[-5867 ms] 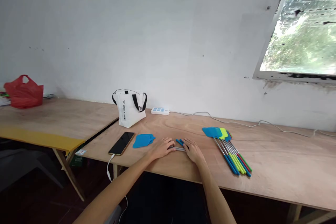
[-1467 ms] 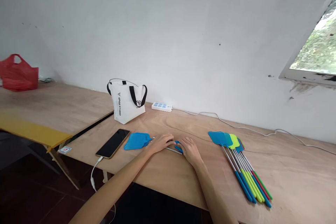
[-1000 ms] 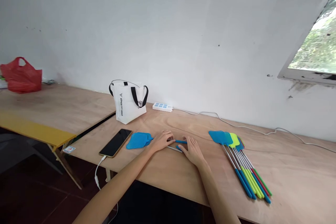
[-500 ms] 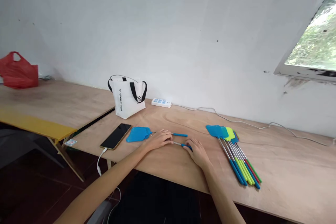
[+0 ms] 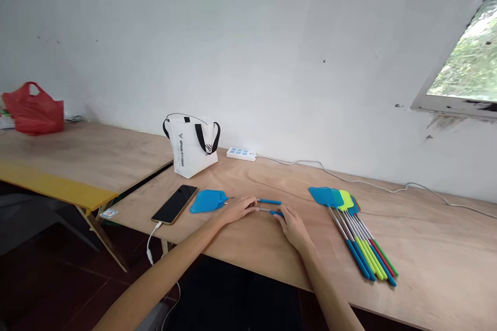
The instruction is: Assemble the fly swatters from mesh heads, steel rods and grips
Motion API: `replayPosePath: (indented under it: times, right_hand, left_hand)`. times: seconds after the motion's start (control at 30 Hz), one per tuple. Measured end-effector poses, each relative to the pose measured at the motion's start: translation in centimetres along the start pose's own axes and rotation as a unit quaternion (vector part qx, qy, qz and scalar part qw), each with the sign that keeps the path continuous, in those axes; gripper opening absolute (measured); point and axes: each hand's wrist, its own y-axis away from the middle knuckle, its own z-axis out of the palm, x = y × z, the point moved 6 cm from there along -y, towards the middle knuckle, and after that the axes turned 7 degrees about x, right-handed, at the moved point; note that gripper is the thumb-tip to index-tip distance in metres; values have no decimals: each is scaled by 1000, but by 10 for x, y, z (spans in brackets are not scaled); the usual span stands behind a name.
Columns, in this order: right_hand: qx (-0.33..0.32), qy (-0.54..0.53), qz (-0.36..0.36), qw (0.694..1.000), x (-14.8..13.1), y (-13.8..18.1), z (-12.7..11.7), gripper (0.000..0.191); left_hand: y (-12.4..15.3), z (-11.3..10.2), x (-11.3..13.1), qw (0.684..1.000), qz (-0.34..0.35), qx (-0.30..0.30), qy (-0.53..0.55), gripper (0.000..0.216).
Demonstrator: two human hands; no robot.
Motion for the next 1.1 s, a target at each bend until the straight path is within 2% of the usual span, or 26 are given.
replayPosePath:
  times: [0.5, 0.93, 1.1]
  right_hand:
    - [-25, 47, -2, 999, -7, -6, 3, 30]
    - [-57, 99, -61, 992, -9, -13, 18, 41]
    - [-66, 103, -91, 988, -15, -16, 26, 40]
  left_hand:
    - [1, 1, 1, 1000, 13, 0, -28, 23]
    - [2, -1, 2, 999, 14, 15, -45, 25]
    - [1, 2, 8, 999, 30, -4, -24, 23]
